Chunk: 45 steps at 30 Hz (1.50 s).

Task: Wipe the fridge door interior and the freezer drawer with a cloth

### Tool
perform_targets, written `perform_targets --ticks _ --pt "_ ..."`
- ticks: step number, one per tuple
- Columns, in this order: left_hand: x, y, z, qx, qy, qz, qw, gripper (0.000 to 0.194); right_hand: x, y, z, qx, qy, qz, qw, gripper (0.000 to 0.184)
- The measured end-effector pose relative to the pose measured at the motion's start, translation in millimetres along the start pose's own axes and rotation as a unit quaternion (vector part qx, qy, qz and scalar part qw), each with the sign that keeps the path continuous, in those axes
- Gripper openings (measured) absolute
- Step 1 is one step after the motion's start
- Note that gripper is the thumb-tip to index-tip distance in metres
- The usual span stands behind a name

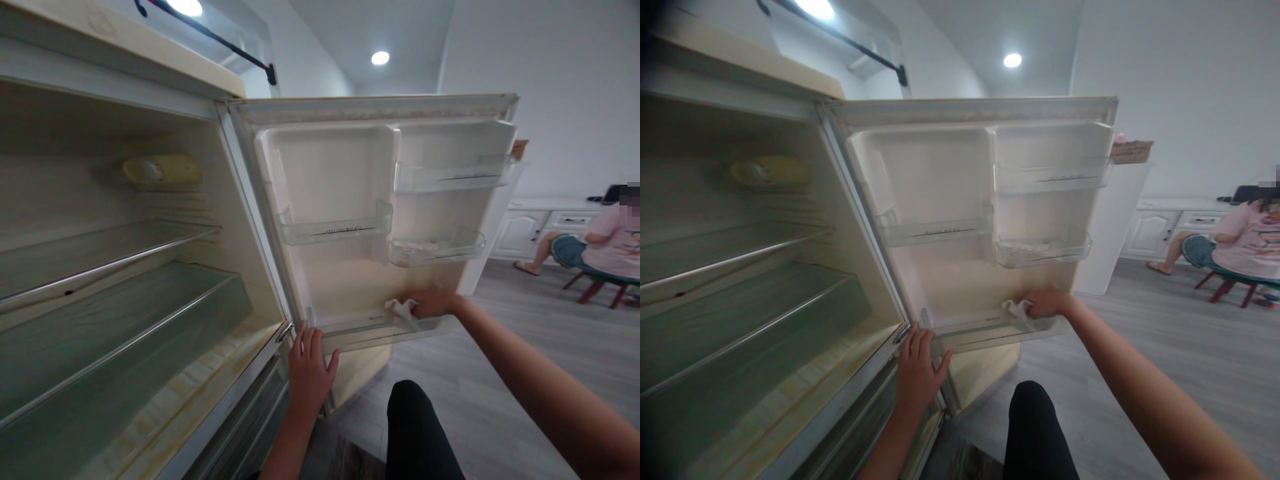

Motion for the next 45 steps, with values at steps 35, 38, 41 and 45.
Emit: perform_targets --ticks 35,38,41,45 --pt "-1 -1 -4.3 0.0 -0.025 0.005 1.0 0.047 -12 52 -84 -0.086 -0.572 0.14 0.804 0.025" --pt "-2 -2 -5.1 -0.007 -0.027 0.008 1.0 0.045 -34 5 -75 -0.07 -0.601 0.034 0.795 0.022" --pt "-2 -2 -6.7 -0.013 -0.03 0.011 0.999 0.046 -43 -18 -78 -0.057 -0.649 -0.012 0.758 0.027" --pt "-1 -3 -8.0 -0.013 -0.03 0.016 0.999 0.046 -33 9 -107 -0.067 -0.685 0.101 0.718 0.036"
Point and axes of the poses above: each hand's wrist, its own x-axis towards the middle knuckle, its own z-axis out of the back of the hand, y = z × x, the point moved 4 cm from there along x, towards the middle knuckle, and after that the axes turned 10 degrees about x, right-handed, at the moved point
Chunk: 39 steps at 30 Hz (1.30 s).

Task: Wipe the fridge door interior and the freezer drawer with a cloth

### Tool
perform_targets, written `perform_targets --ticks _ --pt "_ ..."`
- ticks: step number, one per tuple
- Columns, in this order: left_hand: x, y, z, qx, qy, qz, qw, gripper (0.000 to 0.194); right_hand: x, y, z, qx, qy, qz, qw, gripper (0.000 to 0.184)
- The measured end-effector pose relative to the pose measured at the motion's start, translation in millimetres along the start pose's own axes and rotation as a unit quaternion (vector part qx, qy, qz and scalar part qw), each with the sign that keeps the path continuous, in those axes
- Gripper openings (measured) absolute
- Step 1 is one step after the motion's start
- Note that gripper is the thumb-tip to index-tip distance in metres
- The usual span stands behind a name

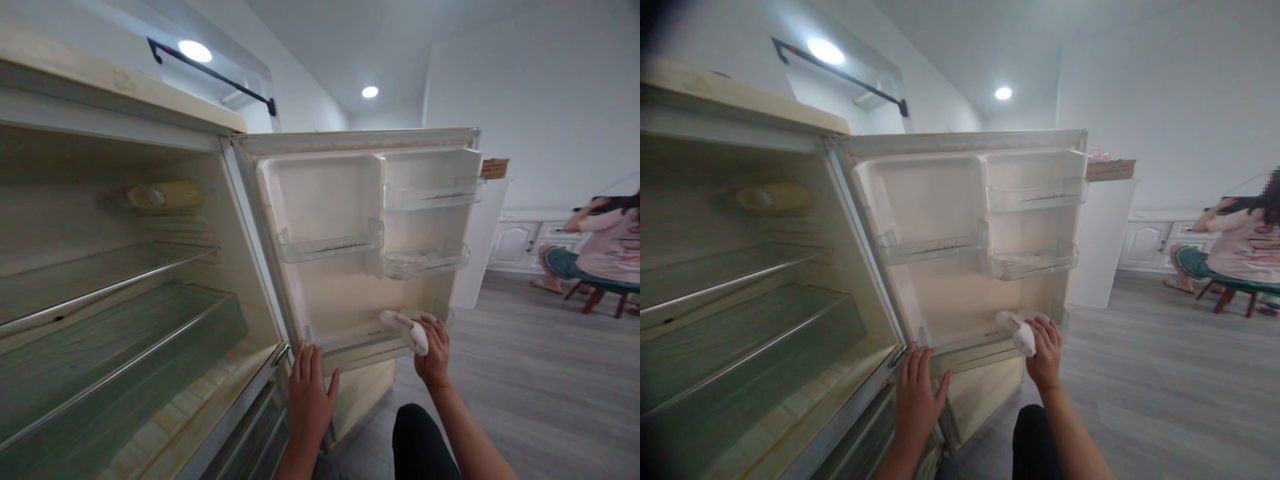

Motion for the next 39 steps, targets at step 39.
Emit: perform_targets --ticks 39 --pt "-5 33 10.4 -0.132 0.002 -0.017 0.991 0.048 3 183 -109 0.089 0.142 0.107 0.98 0.04"
Point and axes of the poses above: each hand's wrist, its own x-axis towards the middle knuckle, its own z-axis out of the back of the hand, y = z × x, the point moved 4 cm from there along x, towards the middle knuckle, and after that the axes turned 10 degrees about x, right-handed, at the moved point
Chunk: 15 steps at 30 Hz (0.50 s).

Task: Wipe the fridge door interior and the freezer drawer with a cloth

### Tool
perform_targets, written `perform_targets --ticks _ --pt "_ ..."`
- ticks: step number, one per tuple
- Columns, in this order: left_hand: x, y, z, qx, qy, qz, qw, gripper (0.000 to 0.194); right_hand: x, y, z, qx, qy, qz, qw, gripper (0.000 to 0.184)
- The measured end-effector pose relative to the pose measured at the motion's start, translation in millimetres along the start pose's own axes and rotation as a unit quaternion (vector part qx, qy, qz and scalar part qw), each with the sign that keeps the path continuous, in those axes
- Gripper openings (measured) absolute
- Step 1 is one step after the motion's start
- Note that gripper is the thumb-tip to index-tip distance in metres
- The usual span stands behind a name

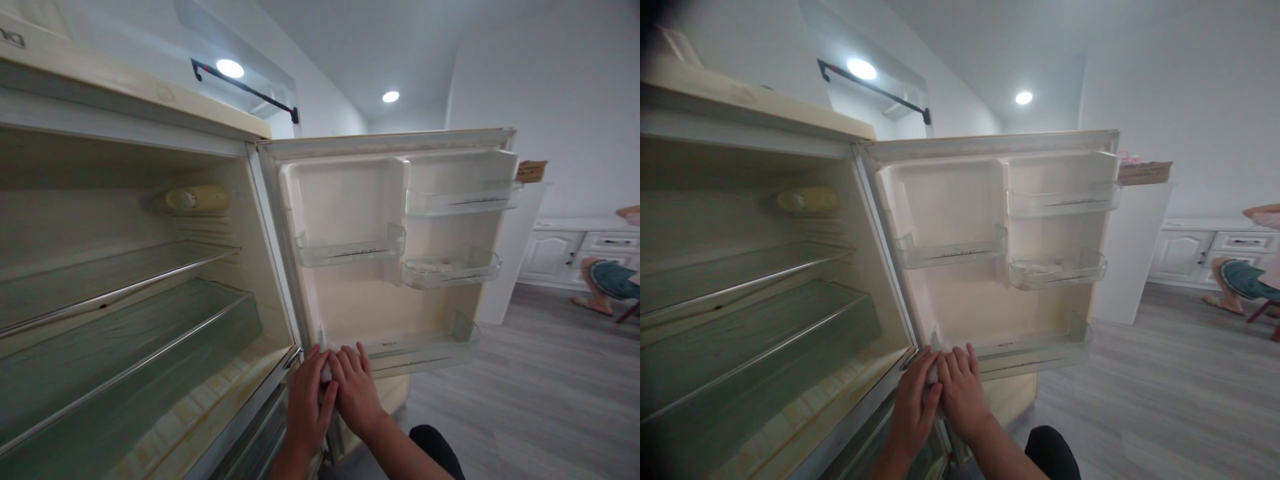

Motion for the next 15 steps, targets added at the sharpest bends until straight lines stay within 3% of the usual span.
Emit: perform_targets --ticks 3,7,11,15 --pt "1 -1 0.7 0.031 0.028 -0.033 0.999 0.054 4 -6 9 0.004 0.041 0.014 0.999 0.034" --pt "5 -5 3.8 0.083 0.032 -0.073 0.993 0.058 -1 -29 30 0.012 0.042 0.014 0.999 0.04" --pt "9 -14 0.0 0.103 0.024 -0.074 0.992 0.046 -12 -67 50 0.015 0.044 0.014 0.999 0.052" --pt "13 -20 -5.2 0.11 0.018 -0.066 0.992 0.042 -25 -114 77 -0.034 0.025 0.036 0.998 0.051"
Point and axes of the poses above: each hand's wrist, its own x-axis towards the middle knuckle, its own z-axis out of the back of the hand, y = z × x, the point moved 4 cm from there along x, towards the middle knuckle, and after that the axes turned 10 degrees about x, right-handed, at the moved point
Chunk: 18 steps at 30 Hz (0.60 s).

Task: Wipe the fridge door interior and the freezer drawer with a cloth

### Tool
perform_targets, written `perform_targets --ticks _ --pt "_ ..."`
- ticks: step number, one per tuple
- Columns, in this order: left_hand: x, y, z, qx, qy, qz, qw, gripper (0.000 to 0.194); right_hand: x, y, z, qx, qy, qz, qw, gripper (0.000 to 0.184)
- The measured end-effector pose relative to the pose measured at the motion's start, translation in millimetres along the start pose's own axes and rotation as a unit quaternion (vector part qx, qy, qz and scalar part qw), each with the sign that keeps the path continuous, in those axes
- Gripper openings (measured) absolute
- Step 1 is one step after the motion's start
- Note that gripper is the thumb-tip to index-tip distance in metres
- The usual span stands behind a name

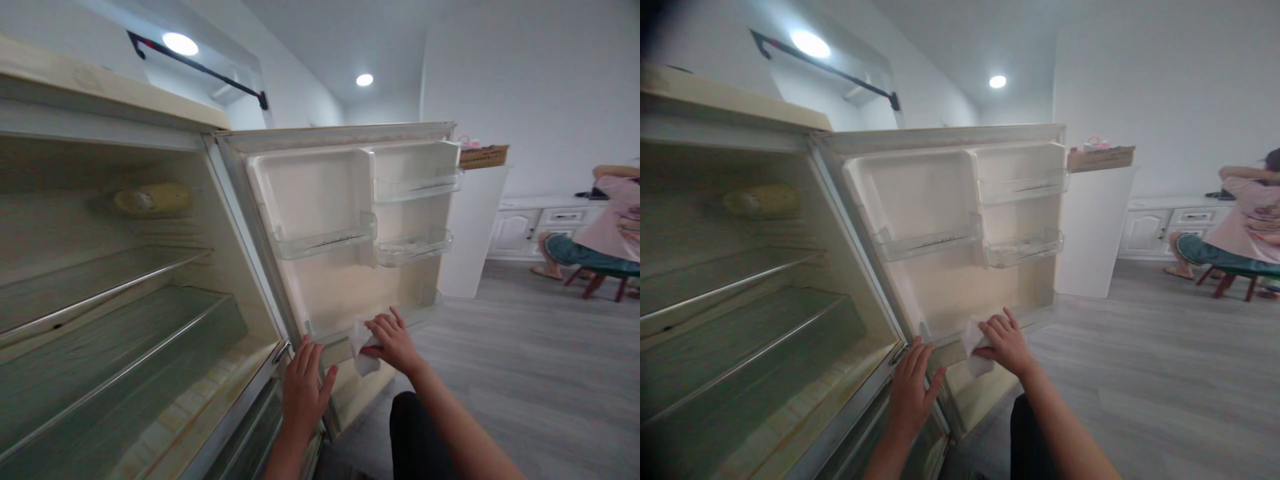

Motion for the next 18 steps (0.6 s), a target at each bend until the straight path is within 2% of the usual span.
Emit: perform_targets --ticks 6,10,13,16,18 --pt "5 -4 -2.1 -0.005 0.0 0.002 1.0 0.042 -30 -86 37 -0.108 -0.023 -0.043 0.993 0.023" --pt "5 -6 -4.4 -0.011 -0.006 0.006 1.0 0.042 -54 -130 57 -0.13 -0.106 -0.106 0.98 0.024" --pt "2 -7 -7.7 -0.015 -0.017 0.016 1.0 0.043 -63 -132 59 -0.1 -0.183 -0.164 0.964 0.038" --pt "0 -7 -11.5 -0.017 -0.026 0.02 0.999 0.044 -61 -112 48 -0.06 -0.243 -0.242 0.937 0.047" --pt "-1 -7 -13.0 -0.019 -0.029 0.022 0.999 0.044 -54 -98 39 -0.047 -0.253 -0.301 0.918 0.052"
Point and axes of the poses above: each hand's wrist, its own x-axis towards the middle knuckle, its own z-axis out of the back of the hand, y = z × x, the point moved 4 cm from there along x, towards the middle knuckle, and after that the axes turned 10 degrees about x, right-handed, at the moved point
